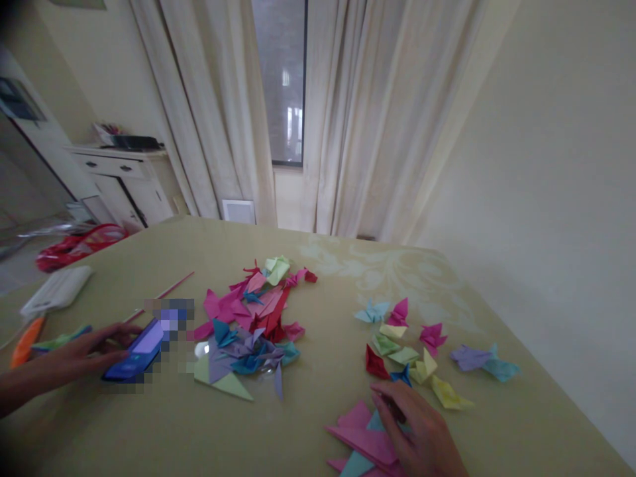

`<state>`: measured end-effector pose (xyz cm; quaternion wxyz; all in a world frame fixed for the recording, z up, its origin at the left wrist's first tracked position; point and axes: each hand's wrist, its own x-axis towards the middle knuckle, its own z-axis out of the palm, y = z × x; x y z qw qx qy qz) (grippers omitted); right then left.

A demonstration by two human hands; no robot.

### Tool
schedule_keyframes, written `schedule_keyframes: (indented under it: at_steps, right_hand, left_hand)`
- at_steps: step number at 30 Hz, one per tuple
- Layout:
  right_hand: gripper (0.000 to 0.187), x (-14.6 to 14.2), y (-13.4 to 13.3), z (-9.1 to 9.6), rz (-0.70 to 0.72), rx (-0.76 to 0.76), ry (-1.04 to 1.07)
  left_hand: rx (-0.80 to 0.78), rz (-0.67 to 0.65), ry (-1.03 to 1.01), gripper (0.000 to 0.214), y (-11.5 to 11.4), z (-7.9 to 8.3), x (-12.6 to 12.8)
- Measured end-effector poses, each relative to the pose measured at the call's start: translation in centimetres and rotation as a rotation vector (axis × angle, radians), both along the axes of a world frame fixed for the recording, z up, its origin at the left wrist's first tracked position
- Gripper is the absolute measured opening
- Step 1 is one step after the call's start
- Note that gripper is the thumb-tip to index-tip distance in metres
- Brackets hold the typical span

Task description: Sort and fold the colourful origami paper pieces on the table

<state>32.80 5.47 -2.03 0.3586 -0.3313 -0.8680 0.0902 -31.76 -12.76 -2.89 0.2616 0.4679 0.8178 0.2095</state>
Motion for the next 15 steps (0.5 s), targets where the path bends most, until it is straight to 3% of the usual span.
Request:
schedule_keyframes:
  at_steps: [6,15]
  right_hand:
    - [0.023,0.0,0.2,0.1,0.009,0.037,0.004]
    - [0.024,-0.1,0.2,0.0,-0.003,0.003,0.008]
  left_hand:
    - [-0.009,0.008,-0.051,0.075,2.1,0.1,0.8]
    - [-0.005,-0.001,-0.073,0.074,2.0,0.0,0.4]
